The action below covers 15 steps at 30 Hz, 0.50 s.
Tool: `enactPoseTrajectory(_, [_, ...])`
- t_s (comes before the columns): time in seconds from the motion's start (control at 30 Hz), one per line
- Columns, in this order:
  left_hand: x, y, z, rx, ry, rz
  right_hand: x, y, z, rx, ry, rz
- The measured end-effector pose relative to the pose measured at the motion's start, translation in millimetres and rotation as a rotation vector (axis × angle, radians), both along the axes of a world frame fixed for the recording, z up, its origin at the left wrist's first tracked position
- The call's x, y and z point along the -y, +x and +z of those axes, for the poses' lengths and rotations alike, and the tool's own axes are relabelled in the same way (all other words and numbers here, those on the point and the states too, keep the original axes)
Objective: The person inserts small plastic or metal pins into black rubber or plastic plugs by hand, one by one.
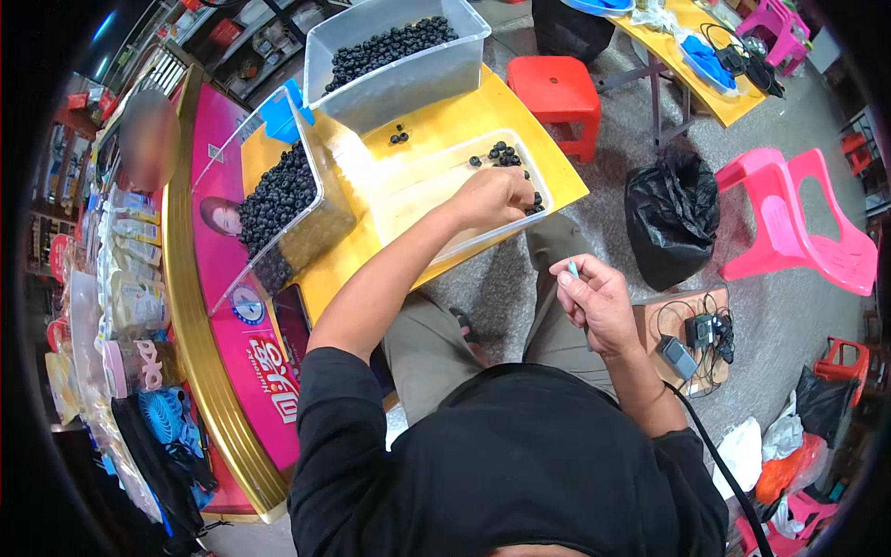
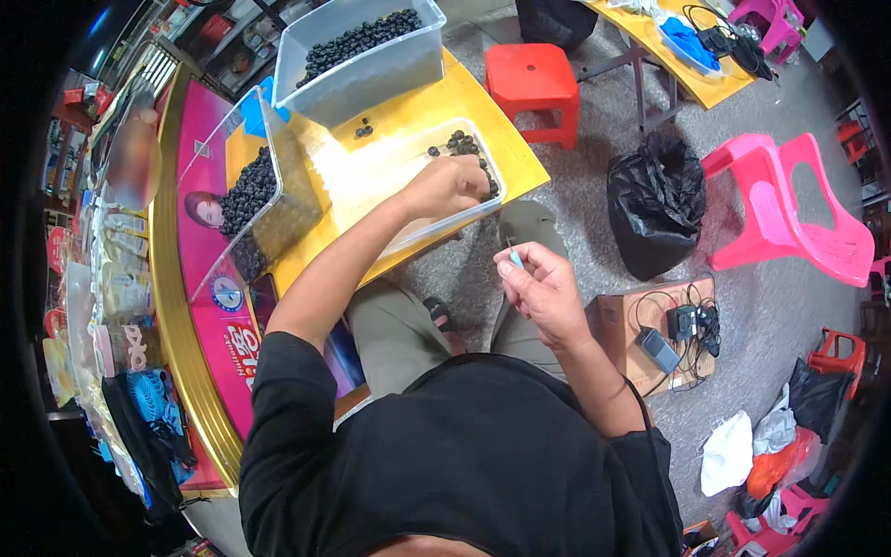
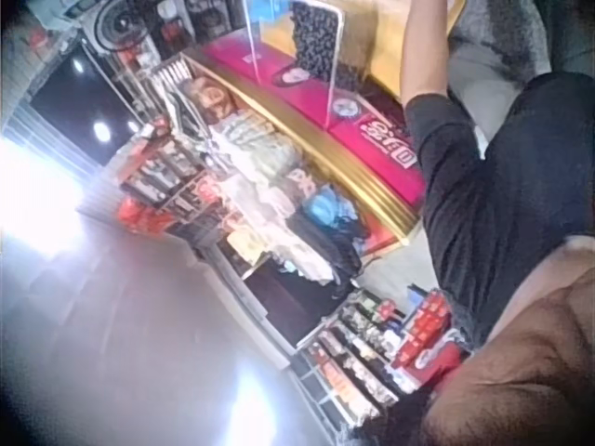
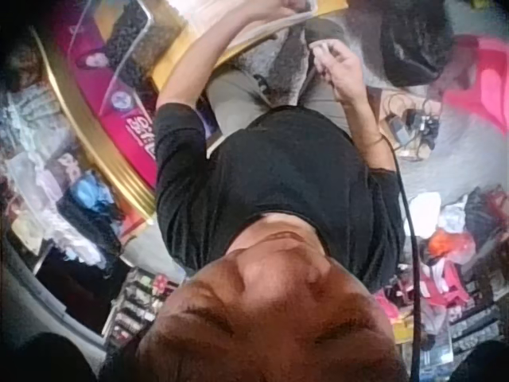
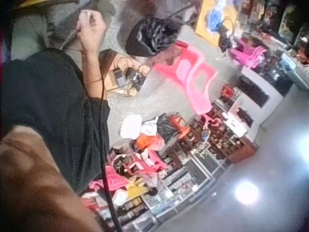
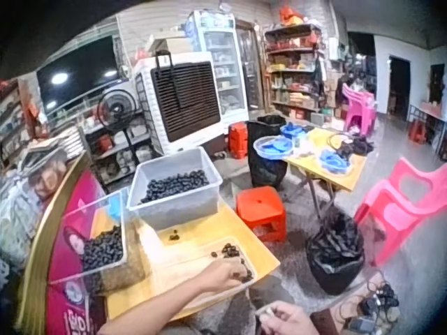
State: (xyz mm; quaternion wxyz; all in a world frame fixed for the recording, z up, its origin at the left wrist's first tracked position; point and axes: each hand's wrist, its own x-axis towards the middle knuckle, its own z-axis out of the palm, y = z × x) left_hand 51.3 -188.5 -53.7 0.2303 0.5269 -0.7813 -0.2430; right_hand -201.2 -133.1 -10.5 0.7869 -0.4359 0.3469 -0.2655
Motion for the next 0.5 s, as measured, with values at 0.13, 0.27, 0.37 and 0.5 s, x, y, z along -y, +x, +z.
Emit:
enactPoseTrajectory(0.13, [-1, -3, -1, 0.04, -0.034, 0.0, -3, -1, 3, 0.016, -0.023, 0.002])
enactPoseTrajectory(0.27, [-7, 10, -1, 0.153, -0.109, 0.09, -3, 0, 7, 0.031, -0.036, -0.008])
enactPoseTrajectory(0.37, [-18, 28, 2, 0.053, -0.026, 0.235, -3, 3, 6, 0.031, -0.051, -0.006])
enactPoseTrajectory(0.5, [-50, 36, 24, -0.364, -0.074, 0.306, -2, 12, 6, 0.044, -0.078, 0.011])
